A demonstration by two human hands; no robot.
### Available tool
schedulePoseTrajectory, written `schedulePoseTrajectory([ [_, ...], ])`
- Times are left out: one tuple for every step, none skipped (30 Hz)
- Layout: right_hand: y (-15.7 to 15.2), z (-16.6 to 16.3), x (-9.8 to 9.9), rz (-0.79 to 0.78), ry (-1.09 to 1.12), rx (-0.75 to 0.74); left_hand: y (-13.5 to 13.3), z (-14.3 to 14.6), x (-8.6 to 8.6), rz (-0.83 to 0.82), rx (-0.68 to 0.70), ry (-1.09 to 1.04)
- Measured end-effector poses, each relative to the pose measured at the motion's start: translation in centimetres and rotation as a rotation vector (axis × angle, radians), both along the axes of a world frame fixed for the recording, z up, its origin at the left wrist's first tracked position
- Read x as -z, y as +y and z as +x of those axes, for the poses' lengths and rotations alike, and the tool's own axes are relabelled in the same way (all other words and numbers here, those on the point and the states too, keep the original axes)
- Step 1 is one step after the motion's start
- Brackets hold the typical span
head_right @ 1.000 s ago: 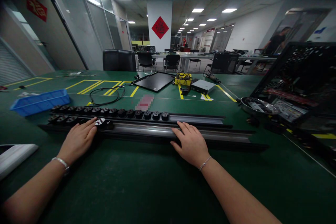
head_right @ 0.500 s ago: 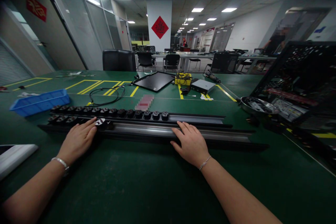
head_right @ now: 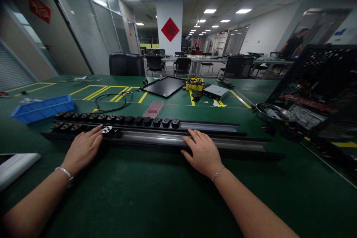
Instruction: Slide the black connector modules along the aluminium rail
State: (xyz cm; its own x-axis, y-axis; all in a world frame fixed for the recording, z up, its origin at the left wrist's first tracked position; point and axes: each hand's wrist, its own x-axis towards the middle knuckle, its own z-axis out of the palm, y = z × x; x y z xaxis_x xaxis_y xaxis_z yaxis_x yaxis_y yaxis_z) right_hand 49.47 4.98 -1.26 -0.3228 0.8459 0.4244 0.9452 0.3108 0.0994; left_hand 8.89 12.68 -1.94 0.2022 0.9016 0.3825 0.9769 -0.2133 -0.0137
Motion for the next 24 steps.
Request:
schedulePoseTrajectory([
  [0.0,0.0,0.0,0.003,0.001,-0.002,0.0,0.0,0.01,0.003,0.002,-0.003],
  [-0.01,0.0,-0.01,0.006,0.002,-0.003,0.01,0.01,0.01,0.008,0.005,-0.004],
  [-0.02,0.0,-0.03,0.008,0.003,-0.004,0.01,0.01,0.01,0.013,0.007,-0.004],
  [-0.04,-0.01,-0.05,0.01,0.003,-0.002,0.01,0.02,0.01,0.016,0.008,-0.003],
  [-0.06,-0.03,-0.08,0.01,0.003,0.0,0.01,0.03,0.01,0.017,0.008,-0.003],
  [-0.07,-0.04,-0.1,0.009,0.001,0.002,0.0,0.04,-0.01,0.017,0.006,-0.003],
  [-0.09,-0.05,-0.13,0.006,-0.001,0.004,0.0,0.05,-0.02,0.016,0.006,-0.004],
  [-0.1,-0.06,-0.14,0.004,-0.003,0.005,0.0,0.05,-0.05,0.015,0.006,-0.006],
  [-0.11,-0.06,-0.15,0.004,-0.004,0.005,0.0,0.06,-0.07,0.016,0.007,-0.009],
  [-0.11,-0.07,-0.15,0.006,-0.003,0.005,0.0,0.06,-0.1,0.017,0.009,-0.013],
  [-0.11,-0.06,-0.15,0.009,-0.002,0.003,0.0,0.07,-0.12,0.017,0.012,-0.018],
  [-0.11,-0.06,-0.14,0.012,-0.001,0.001,0.0,0.08,-0.14,0.014,0.014,-0.025],
  [-0.1,-0.05,-0.12,0.014,-0.001,-0.001,0.01,0.09,-0.16,0.01,0.012,-0.034],
  [-0.1,-0.04,-0.11,0.016,-0.001,-0.002,0.01,0.11,-0.18,0.007,0.008,-0.043],
  [-0.09,-0.04,-0.11,0.016,-0.003,-0.003,0.01,0.13,-0.19,0.004,0.003,-0.052],
  [-0.08,-0.03,-0.11,0.015,-0.005,-0.002,0.0,0.16,-0.21,0.001,-0.004,-0.058],
  [-0.08,-0.04,-0.12,0.014,-0.008,-0.001,-0.01,0.19,-0.23,-0.001,-0.009,-0.062],
  [-0.07,-0.04,-0.13,0.013,-0.009,0.001,-0.02,0.22,-0.25,-0.005,-0.013,-0.063],
  [-0.07,-0.05,-0.14,0.012,-0.01,0.002,-0.04,0.24,-0.27,-0.01,-0.014,-0.061],
  [-0.07,-0.06,-0.16,0.011,-0.01,0.003,-0.05,0.26,-0.29,-0.014,-0.012,-0.056],
  [-0.07,-0.07,-0.17,0.009,-0.009,0.004,-0.06,0.28,-0.3,-0.016,-0.009,-0.051],
  [-0.07,-0.07,-0.17,0.008,-0.008,0.004,-0.07,0.28,-0.3,-0.017,-0.007,-0.046],
  [-0.06,-0.07,-0.17,0.007,-0.007,0.003,-0.06,0.28,-0.29,-0.016,-0.006,-0.042],
  [-0.06,-0.07,-0.16,0.008,-0.006,0.003,-0.05,0.27,-0.27,-0.013,-0.007,-0.041],
])
